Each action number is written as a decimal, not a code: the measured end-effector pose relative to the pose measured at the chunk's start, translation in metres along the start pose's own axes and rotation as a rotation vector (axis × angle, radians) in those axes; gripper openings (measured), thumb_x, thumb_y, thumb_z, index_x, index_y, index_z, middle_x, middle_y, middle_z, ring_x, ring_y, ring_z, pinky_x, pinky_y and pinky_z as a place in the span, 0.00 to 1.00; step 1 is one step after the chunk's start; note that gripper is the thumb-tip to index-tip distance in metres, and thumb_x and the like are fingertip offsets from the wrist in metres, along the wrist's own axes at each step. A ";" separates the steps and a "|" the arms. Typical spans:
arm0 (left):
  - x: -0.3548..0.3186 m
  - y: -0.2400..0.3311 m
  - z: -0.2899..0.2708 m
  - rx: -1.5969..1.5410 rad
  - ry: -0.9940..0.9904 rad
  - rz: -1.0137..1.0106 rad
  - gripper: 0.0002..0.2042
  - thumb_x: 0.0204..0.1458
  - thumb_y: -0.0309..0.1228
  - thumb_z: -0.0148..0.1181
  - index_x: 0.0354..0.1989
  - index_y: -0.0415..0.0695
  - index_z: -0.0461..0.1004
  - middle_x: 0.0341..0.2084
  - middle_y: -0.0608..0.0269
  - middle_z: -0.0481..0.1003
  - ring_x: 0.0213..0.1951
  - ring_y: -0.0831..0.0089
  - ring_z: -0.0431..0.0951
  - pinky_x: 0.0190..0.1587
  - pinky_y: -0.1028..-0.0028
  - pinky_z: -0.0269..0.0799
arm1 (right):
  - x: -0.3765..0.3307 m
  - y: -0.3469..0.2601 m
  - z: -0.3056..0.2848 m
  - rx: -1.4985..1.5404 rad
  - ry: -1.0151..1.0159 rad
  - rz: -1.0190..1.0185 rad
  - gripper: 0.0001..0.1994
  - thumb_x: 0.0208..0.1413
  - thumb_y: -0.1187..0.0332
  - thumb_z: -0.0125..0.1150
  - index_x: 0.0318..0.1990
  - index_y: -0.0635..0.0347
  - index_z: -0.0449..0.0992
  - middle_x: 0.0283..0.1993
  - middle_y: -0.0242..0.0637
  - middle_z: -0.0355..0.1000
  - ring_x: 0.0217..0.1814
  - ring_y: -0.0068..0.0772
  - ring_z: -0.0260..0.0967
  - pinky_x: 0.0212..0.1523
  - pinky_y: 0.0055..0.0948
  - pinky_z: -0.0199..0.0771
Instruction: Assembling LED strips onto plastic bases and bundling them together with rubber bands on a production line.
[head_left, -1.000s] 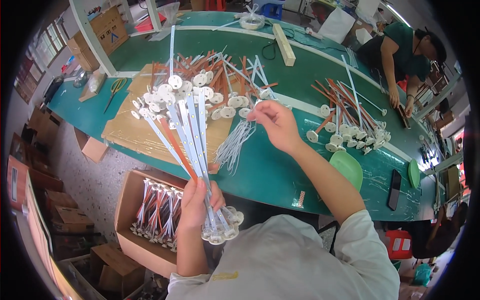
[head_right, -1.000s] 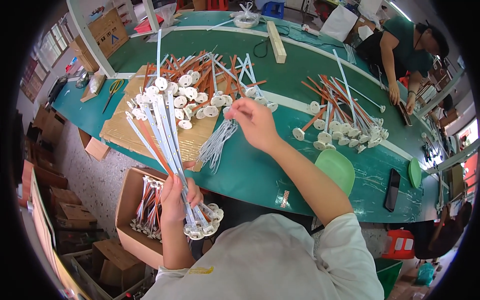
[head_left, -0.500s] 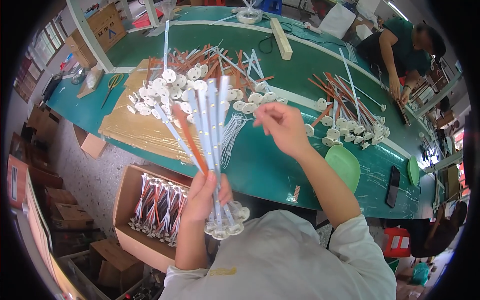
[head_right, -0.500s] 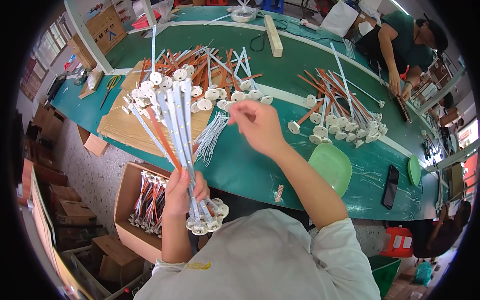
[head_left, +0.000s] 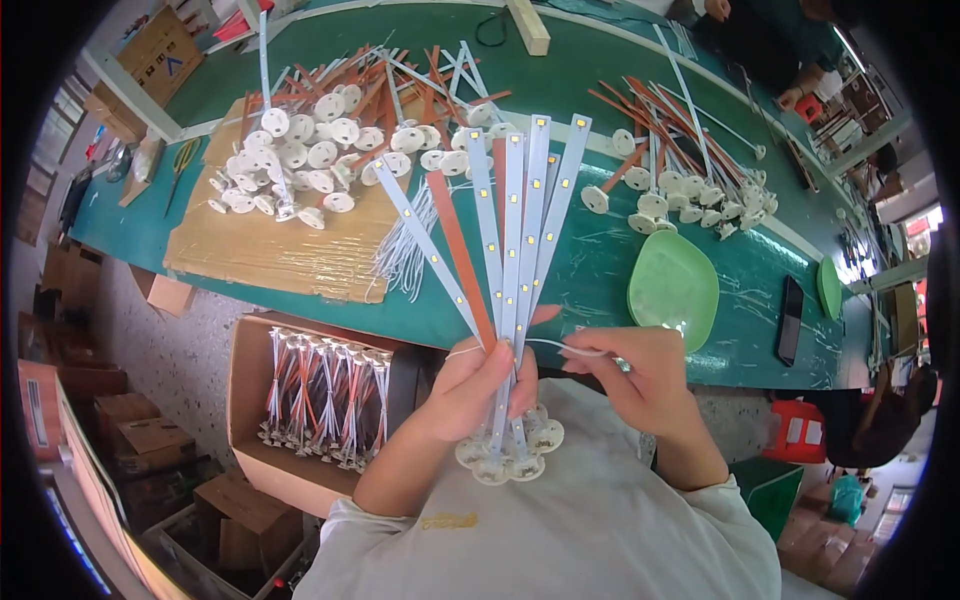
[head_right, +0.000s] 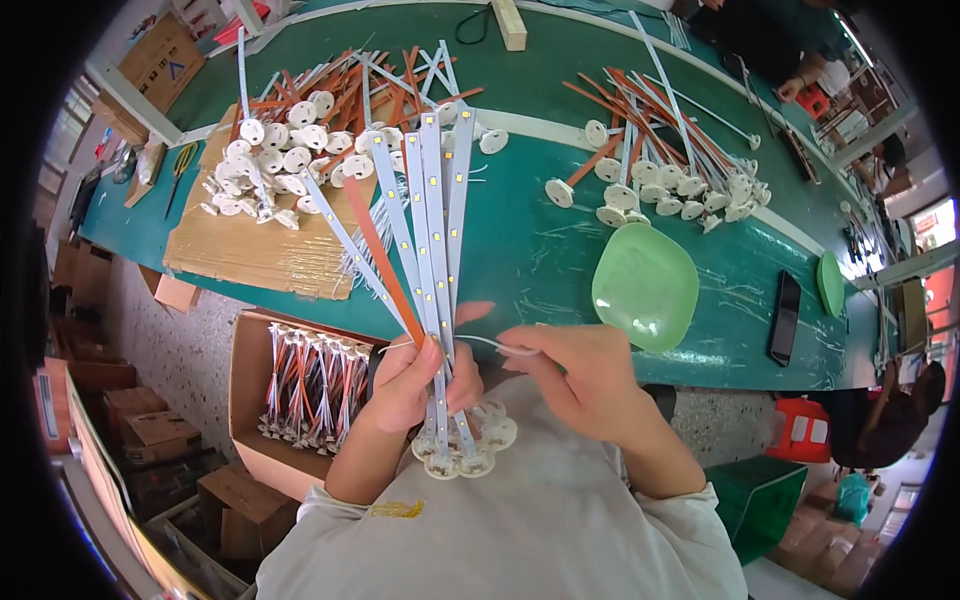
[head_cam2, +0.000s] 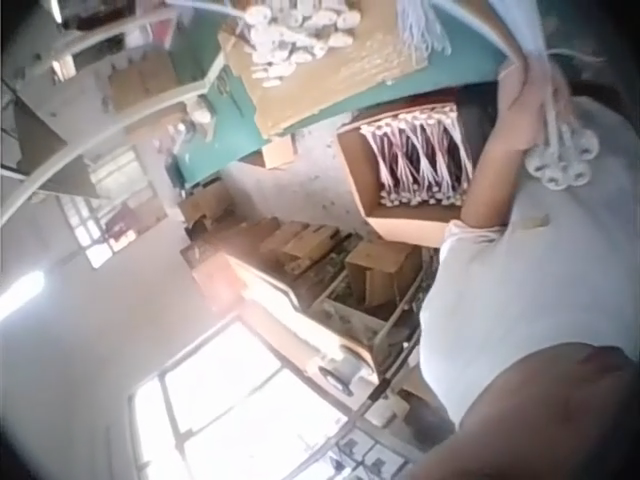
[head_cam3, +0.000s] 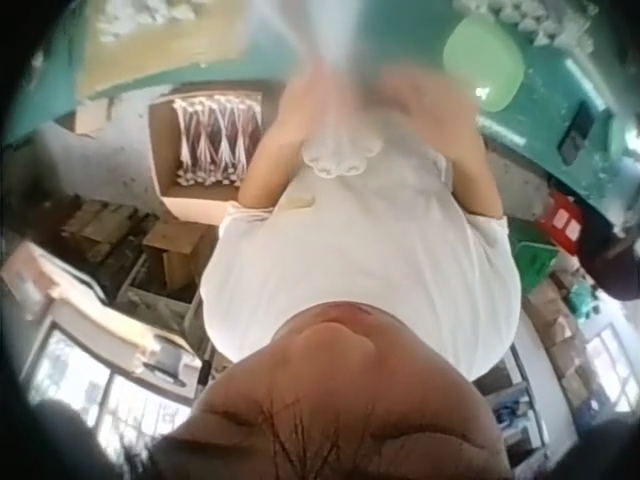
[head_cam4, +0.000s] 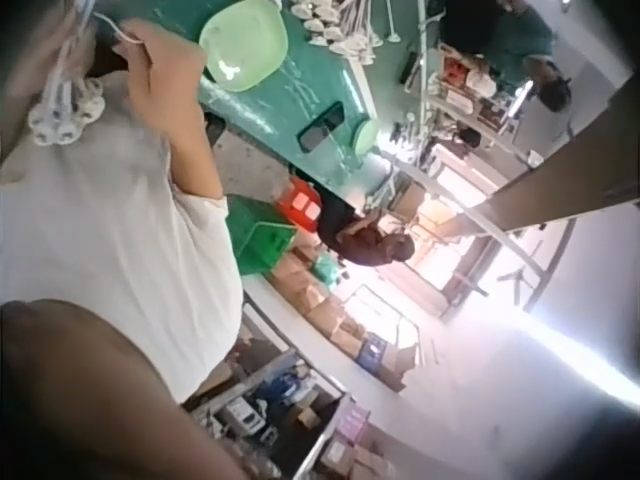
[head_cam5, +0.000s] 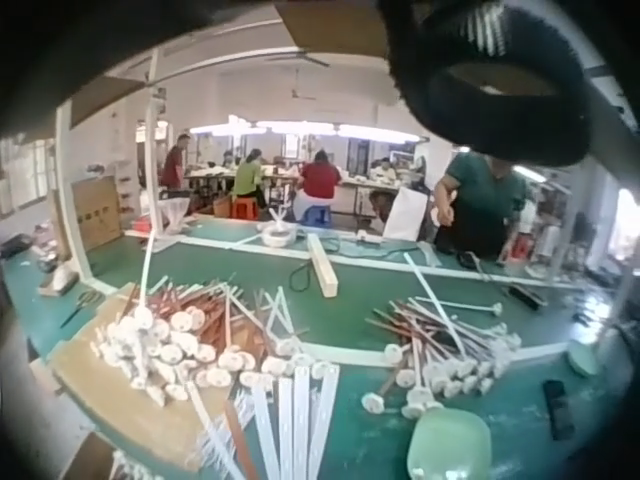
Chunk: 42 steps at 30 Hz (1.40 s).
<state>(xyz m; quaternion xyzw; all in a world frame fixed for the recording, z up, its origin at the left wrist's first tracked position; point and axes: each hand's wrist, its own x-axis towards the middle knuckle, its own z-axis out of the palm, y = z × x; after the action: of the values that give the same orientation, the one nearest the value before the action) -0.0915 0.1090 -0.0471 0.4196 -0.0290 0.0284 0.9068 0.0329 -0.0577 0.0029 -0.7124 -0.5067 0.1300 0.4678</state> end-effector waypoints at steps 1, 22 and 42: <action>0.002 -0.001 0.001 -0.045 -0.009 -0.005 0.28 0.68 0.41 0.37 0.67 0.30 0.49 0.18 0.62 0.66 0.19 0.75 0.65 0.26 0.75 0.63 | -0.006 0.002 -0.003 -0.041 0.040 -0.090 0.14 0.46 0.82 0.62 0.43 0.66 0.78 0.30 0.46 0.77 0.26 0.40 0.76 0.27 0.29 0.74; 0.011 -0.020 0.013 0.193 -0.059 -0.114 0.18 0.67 0.41 0.40 0.47 0.36 0.66 0.22 0.62 0.68 0.24 0.76 0.68 0.30 0.75 0.65 | -0.018 -0.010 -0.015 -0.249 0.218 -0.241 0.10 0.39 0.79 0.69 0.33 0.62 0.80 0.26 0.36 0.78 0.23 0.31 0.75 0.23 0.21 0.72; 0.021 -0.016 0.004 0.331 -0.117 -0.130 0.12 0.64 0.34 0.42 0.43 0.38 0.69 0.24 0.59 0.73 0.26 0.70 0.73 0.31 0.72 0.68 | -0.001 -0.008 -0.003 -0.315 0.175 -0.401 0.10 0.40 0.79 0.65 0.34 0.68 0.78 0.31 0.42 0.78 0.27 0.33 0.78 0.25 0.25 0.77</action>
<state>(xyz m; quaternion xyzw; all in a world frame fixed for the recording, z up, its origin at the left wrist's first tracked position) -0.0690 0.0961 -0.0544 0.5651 -0.0496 -0.0502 0.8220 0.0295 -0.0593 0.0103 -0.6704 -0.6093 -0.1076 0.4096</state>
